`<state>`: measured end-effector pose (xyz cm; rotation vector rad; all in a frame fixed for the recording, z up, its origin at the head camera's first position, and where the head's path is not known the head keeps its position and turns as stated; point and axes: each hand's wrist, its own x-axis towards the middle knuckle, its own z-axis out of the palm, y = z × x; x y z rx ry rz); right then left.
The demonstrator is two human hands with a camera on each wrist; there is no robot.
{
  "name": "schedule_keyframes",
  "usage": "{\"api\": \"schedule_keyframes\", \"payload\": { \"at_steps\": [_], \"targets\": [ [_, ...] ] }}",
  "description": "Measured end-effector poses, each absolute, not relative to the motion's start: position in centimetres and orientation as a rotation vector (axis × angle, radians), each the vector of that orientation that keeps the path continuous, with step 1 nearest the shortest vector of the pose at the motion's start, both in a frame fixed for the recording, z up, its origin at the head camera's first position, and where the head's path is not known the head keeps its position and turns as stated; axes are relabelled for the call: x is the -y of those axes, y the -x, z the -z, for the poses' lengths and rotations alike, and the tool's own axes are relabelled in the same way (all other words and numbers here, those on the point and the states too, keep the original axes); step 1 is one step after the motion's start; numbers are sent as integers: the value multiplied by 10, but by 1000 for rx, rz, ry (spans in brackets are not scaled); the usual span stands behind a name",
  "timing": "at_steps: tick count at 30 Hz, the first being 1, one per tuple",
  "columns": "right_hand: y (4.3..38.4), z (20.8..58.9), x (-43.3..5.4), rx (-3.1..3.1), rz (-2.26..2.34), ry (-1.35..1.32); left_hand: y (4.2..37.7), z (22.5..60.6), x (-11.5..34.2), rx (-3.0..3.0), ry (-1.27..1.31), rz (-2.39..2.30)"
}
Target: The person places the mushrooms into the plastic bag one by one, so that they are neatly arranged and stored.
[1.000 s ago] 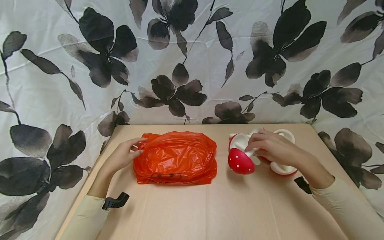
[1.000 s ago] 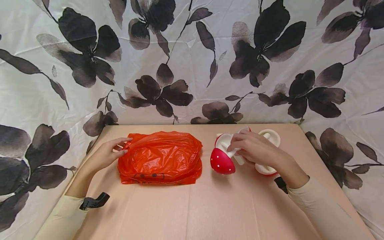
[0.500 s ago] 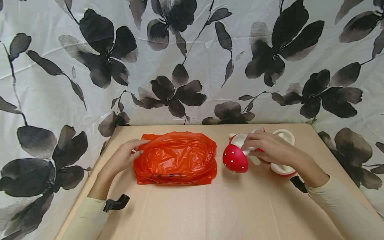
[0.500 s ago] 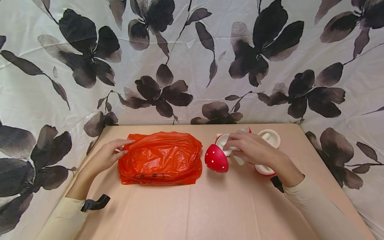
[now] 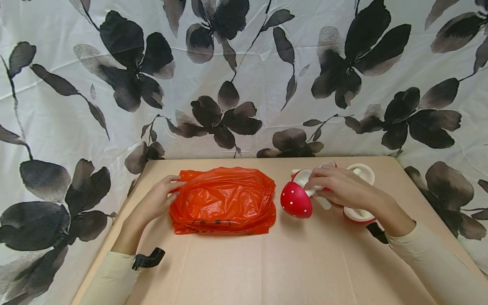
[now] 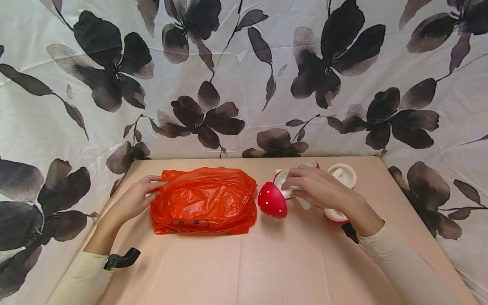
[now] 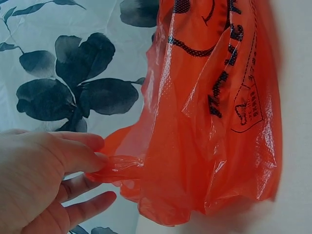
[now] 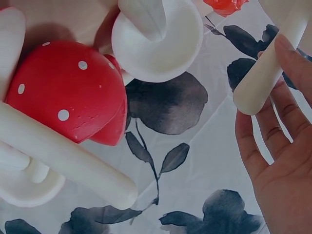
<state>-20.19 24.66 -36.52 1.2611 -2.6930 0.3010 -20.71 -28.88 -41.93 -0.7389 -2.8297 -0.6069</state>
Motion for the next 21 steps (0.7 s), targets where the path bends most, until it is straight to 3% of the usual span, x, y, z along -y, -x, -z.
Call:
{"api": "schedule_keyframes", "payload": {
  "at_steps": [21],
  "targets": [
    [219,354,-212,2711,-347,-1298,208,417,293,2822,693,825]
  ]
}}
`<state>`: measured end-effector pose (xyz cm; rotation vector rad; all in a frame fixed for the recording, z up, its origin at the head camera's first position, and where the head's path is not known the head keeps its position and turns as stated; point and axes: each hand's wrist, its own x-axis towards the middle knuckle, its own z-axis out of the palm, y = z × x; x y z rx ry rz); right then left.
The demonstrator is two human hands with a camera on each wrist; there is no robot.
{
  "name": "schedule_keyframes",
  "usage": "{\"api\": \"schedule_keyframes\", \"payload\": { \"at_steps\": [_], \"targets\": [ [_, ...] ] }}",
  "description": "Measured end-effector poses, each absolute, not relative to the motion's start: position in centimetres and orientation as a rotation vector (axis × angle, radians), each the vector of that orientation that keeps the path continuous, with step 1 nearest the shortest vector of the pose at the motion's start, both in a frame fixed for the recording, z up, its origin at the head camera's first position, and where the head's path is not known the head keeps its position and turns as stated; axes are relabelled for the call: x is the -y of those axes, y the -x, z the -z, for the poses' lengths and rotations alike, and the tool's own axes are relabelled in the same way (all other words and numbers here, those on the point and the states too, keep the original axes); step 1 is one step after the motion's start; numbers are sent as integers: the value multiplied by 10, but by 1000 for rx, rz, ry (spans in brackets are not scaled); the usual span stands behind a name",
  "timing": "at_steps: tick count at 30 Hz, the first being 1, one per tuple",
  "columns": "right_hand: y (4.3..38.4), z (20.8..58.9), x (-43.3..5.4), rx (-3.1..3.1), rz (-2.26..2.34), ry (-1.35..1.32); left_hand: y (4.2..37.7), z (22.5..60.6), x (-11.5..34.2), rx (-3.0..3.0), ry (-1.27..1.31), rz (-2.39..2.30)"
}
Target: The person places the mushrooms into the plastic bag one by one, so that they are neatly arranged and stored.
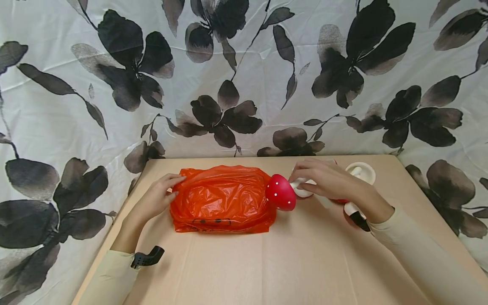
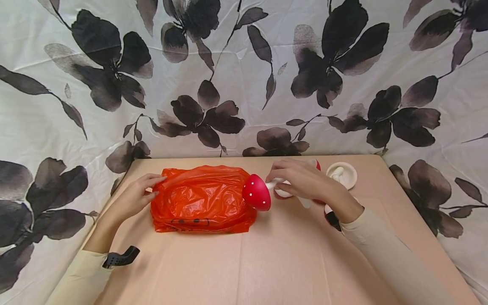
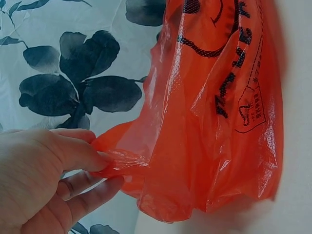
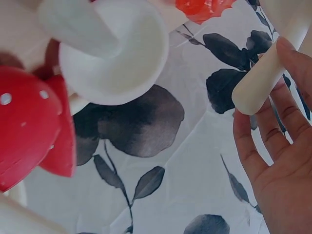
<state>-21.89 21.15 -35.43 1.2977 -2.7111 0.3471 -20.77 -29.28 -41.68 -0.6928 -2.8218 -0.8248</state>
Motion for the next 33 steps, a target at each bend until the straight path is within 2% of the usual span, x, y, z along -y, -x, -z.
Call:
{"api": "schedule_keyframes", "payload": {
  "at_steps": [7,33],
  "targets": [
    [229,352,-197,2644,-380,-1395,208,418,293,2815,679,879],
    [248,347,-158,2655,-366,-1499,208,419,290,2837,717,796]
  ]
}}
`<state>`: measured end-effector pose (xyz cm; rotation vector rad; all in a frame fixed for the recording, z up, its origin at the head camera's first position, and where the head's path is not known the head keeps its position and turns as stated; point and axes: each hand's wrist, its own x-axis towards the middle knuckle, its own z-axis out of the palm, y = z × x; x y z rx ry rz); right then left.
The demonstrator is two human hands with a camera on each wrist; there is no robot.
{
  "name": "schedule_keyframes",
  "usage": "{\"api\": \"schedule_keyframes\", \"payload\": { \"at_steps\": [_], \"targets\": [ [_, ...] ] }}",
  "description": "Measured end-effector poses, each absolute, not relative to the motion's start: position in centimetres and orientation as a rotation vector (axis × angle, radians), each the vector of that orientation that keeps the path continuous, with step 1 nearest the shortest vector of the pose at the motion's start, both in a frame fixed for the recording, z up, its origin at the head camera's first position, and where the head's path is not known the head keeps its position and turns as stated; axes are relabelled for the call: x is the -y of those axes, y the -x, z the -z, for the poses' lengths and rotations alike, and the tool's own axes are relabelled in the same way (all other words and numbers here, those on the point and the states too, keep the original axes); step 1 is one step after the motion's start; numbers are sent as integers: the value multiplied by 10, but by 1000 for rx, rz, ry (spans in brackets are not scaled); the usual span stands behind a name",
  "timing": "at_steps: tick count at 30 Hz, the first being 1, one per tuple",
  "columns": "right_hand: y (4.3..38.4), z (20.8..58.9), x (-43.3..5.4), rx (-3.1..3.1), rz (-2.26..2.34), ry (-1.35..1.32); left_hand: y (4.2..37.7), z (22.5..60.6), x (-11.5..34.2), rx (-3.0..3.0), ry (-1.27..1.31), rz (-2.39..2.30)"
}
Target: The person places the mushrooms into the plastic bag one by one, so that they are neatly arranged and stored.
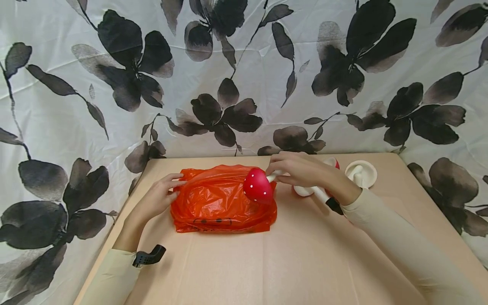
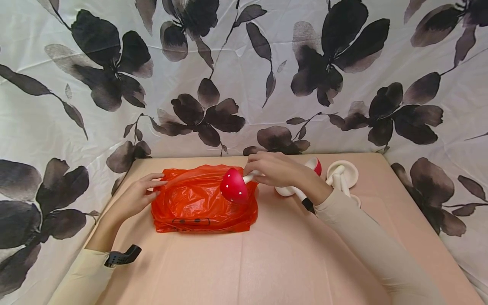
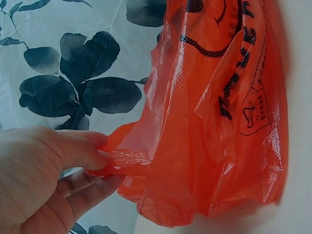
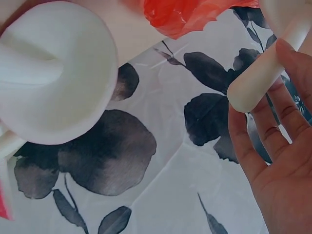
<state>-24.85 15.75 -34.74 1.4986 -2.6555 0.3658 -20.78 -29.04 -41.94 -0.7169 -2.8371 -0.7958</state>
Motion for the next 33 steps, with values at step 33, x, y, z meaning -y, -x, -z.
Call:
{"api": "schedule_keyframes", "payload": {
  "at_steps": [33],
  "targets": [
    [302,344,-66,2843,-382,-1824,207,420,292,2894,607,903]
  ]
}}
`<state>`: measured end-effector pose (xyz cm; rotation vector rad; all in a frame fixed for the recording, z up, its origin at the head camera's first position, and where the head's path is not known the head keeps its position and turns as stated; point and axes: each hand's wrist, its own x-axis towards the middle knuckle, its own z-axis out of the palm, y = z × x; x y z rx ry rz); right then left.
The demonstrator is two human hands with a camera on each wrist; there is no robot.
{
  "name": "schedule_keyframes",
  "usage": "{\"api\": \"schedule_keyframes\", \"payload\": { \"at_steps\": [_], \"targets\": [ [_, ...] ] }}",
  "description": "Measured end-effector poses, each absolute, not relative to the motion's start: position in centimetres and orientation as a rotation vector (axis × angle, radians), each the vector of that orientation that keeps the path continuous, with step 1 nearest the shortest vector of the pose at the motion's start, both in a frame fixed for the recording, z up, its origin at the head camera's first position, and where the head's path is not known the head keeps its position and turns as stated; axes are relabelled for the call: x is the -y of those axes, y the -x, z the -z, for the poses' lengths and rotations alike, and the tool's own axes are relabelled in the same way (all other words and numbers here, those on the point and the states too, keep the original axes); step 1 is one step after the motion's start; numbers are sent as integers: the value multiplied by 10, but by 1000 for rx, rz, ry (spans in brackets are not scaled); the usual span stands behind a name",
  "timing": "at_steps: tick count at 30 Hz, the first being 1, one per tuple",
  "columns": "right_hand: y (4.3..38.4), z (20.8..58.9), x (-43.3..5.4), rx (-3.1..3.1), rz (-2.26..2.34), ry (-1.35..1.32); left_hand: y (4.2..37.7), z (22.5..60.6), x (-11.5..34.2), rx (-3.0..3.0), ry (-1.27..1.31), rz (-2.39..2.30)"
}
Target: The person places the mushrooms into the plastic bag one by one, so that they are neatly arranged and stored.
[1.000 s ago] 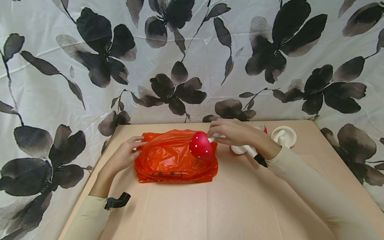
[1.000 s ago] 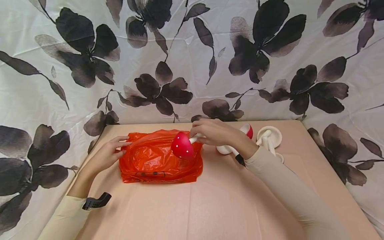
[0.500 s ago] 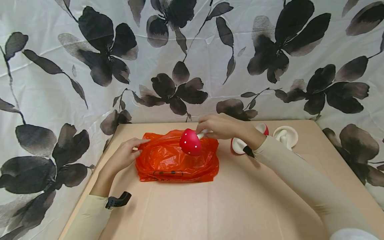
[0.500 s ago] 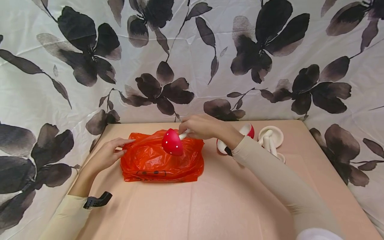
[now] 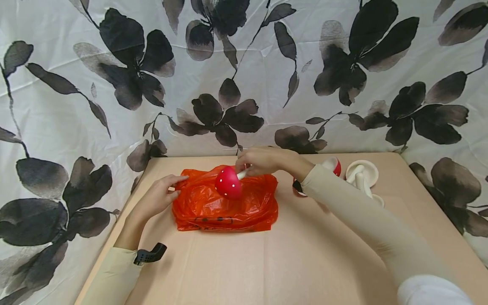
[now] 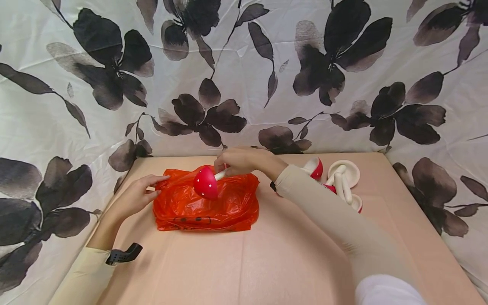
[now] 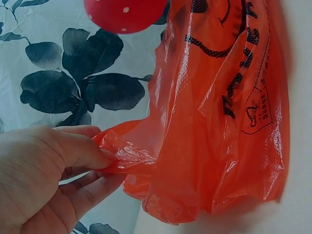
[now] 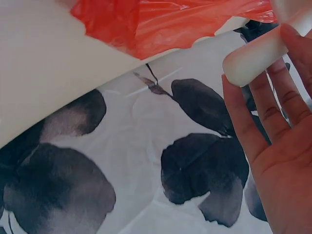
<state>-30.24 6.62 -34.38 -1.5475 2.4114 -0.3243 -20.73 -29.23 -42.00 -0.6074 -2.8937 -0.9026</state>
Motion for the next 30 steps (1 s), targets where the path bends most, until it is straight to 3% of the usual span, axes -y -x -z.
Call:
{"api": "schedule_keyframes", "payload": {
  "at_steps": [17,30],
  "targets": [
    [286,376,-34,-2279,814,1302,206,418,293,2919,578,928],
    [266,394,-19,-2089,1286,586,207,417,291,2902,595,908]
  ]
}}
